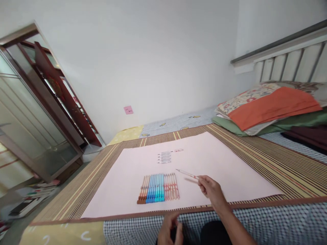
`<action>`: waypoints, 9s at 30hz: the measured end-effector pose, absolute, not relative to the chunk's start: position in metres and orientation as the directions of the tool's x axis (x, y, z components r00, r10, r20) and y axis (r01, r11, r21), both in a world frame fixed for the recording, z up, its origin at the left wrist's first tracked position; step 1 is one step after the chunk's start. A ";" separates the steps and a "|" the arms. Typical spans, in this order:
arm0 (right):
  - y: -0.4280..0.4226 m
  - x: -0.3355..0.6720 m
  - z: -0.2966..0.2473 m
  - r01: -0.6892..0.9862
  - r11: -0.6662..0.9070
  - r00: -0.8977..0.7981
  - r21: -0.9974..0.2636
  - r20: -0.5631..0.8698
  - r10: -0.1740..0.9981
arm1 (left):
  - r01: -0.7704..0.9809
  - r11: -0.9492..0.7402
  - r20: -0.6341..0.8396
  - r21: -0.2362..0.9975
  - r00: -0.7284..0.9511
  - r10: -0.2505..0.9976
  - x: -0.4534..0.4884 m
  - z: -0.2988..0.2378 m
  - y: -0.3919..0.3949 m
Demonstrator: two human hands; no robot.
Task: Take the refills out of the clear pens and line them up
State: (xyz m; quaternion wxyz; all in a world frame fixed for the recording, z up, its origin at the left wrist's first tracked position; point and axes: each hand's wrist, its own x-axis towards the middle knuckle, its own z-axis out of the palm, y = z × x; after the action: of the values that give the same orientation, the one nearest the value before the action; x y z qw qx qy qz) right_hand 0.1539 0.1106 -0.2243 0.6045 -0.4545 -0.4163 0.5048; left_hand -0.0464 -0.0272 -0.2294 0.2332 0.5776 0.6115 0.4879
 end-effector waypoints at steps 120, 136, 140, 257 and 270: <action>0.199 0.071 -0.191 -0.759 -0.007 0.135 -0.651 -0.168 0.976 | -0.542 -0.120 -0.216 0.832 -0.516 0.829 -0.041 -0.182 0.194; 0.188 0.058 -0.188 -0.694 -0.187 -0.142 -0.695 -0.123 0.982 | -0.896 -0.015 -0.445 0.443 -0.234 0.865 -0.039 -0.174 0.196; 0.187 0.054 -0.187 -0.661 -0.225 -0.205 -0.716 -0.116 0.972 | -0.893 -0.082 -0.405 0.443 -0.281 0.870 -0.039 -0.172 0.196; 0.357 0.139 -0.227 0.773 0.350 -0.179 -0.529 0.346 0.921 | -0.920 0.222 -0.495 0.323 0.035 0.868 -0.018 -0.171 0.202; 0.340 0.152 -0.225 0.737 0.398 -0.307 -0.547 0.254 0.917 | -0.937 0.216 -0.487 0.276 0.057 0.871 -0.018 -0.173 0.200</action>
State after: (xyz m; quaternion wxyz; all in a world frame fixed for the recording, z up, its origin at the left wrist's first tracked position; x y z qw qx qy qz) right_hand 0.1515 0.3398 -0.2253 0.2705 -0.5229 -0.7909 0.1667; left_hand -0.0178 0.2004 -0.1725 0.7248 -0.0567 0.2873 0.6236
